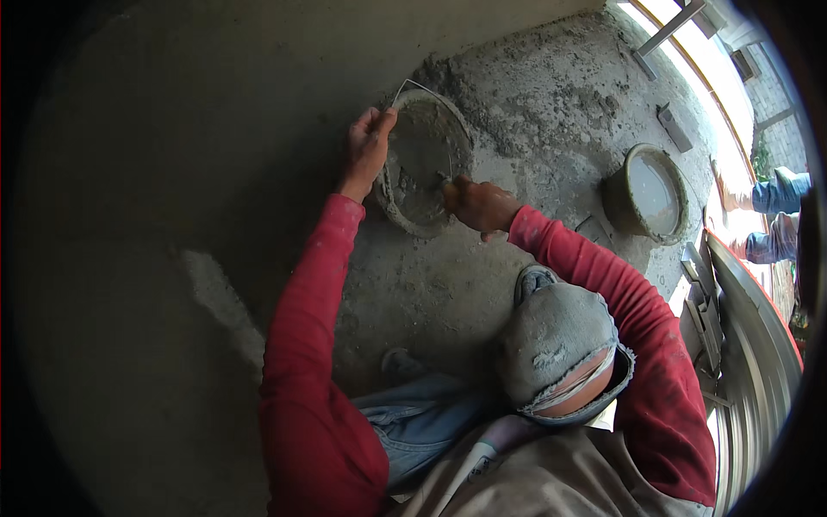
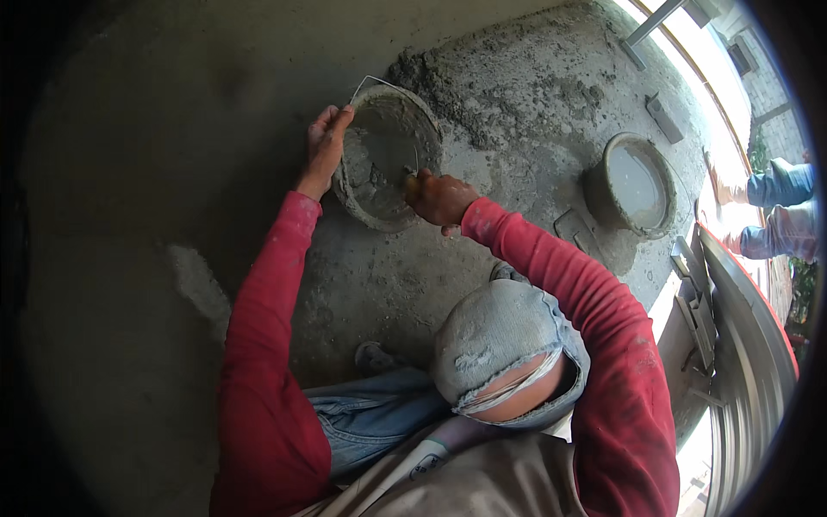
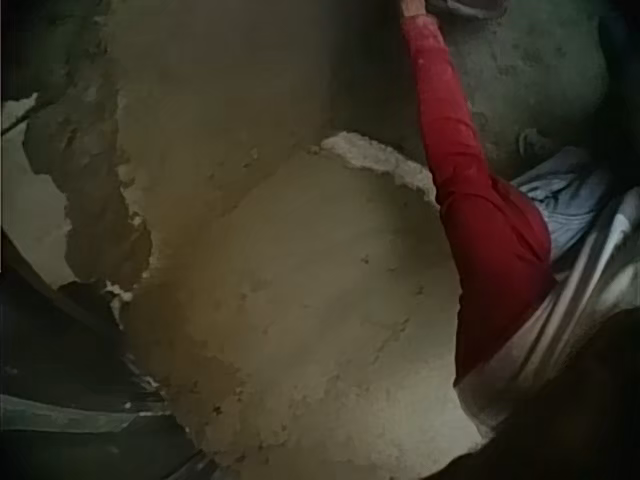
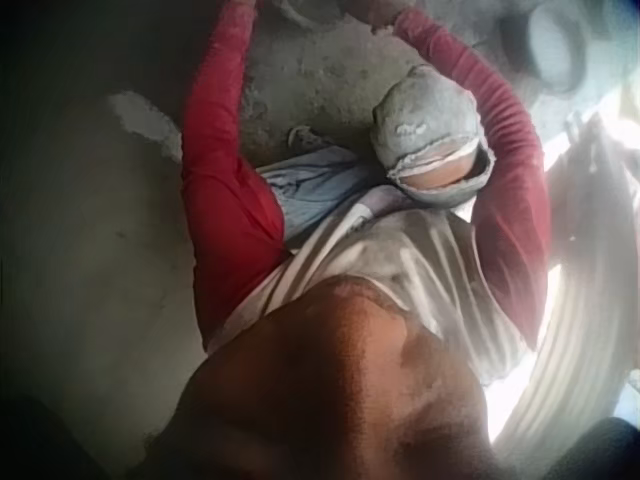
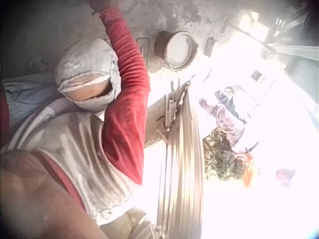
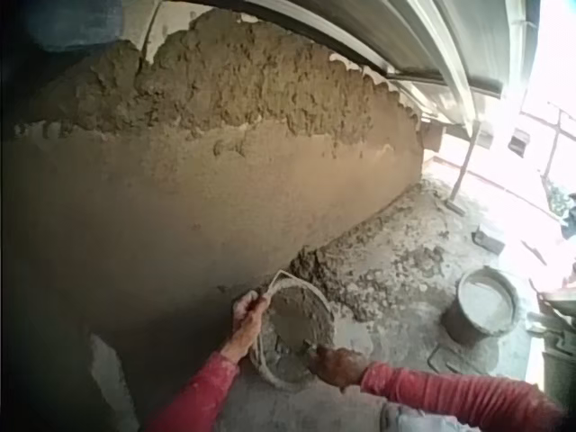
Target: Applying and smoothing wet cement/plaster onto a brick wall using a trowel.
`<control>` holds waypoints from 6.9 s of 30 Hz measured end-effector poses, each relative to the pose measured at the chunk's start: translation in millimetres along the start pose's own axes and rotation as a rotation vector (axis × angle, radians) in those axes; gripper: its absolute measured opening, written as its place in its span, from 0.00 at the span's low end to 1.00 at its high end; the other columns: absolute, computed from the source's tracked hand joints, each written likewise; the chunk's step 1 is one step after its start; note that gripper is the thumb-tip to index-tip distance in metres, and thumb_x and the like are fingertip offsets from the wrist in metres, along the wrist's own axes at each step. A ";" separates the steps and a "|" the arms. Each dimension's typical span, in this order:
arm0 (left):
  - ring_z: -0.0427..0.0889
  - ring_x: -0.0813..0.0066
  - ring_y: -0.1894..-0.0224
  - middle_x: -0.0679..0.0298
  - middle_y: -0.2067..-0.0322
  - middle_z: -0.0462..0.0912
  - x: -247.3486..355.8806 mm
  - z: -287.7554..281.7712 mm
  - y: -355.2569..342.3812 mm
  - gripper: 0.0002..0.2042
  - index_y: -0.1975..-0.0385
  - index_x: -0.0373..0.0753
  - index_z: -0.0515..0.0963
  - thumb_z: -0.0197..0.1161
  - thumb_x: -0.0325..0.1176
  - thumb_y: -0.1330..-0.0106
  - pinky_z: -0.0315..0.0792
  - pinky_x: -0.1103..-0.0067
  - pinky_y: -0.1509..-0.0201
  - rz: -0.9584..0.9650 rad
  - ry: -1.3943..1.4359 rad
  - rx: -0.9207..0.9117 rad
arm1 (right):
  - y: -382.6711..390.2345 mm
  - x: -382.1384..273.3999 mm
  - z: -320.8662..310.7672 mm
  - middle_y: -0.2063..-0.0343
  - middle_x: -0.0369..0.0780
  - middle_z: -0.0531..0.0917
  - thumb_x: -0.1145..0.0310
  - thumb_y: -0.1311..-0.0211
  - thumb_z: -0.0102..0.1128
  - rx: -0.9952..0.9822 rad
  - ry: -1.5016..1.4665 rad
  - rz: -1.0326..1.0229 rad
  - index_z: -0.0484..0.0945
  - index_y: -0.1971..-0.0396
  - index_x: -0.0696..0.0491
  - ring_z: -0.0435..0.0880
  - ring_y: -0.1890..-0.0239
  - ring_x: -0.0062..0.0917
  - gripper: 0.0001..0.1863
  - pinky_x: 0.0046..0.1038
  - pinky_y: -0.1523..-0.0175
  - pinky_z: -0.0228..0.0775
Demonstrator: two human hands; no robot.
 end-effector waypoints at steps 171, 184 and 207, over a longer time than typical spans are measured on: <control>0.54 0.92 0.73 0.81 0.79 0.58 4.0 -68.3 142.2 0.18 0.81 0.44 0.62 0.62 0.37 0.30 0.50 0.85 0.71 -0.024 -0.044 0.216 | 44.6 -41.6 95.6 0.78 0.46 0.82 0.71 0.34 0.49 0.511 0.734 -0.775 0.73 0.63 0.63 0.84 0.81 0.36 0.09 0.35 0.80 0.74; 0.56 0.90 0.72 0.80 0.78 0.60 -1.0 -28.1 148.9 0.18 0.80 0.42 0.62 0.63 0.35 0.31 0.54 0.84 0.70 -0.103 0.029 0.102 | 41.4 -4.1 79.8 0.82 0.48 0.77 0.70 0.45 0.55 0.263 0.701 -1.027 0.76 0.64 0.65 0.80 0.82 0.40 0.13 0.40 0.79 0.72; 0.69 0.86 0.67 0.76 0.73 0.75 2.4 -161.0 208.4 0.12 0.73 0.39 0.77 0.61 0.39 0.31 0.64 0.84 0.62 0.019 0.176 0.913 | 78.0 -30.7 101.5 0.78 0.33 0.69 0.53 0.29 0.43 -0.937 -1.242 -0.011 0.72 0.61 0.54 0.66 0.84 0.17 0.19 0.23 0.82 0.62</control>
Point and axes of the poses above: each hand's wrist, its own y-axis away from the middle knuckle, its own z-axis out of the palm, x = y × z, the point moved 7 cm from there along -y, towards the middle knuckle
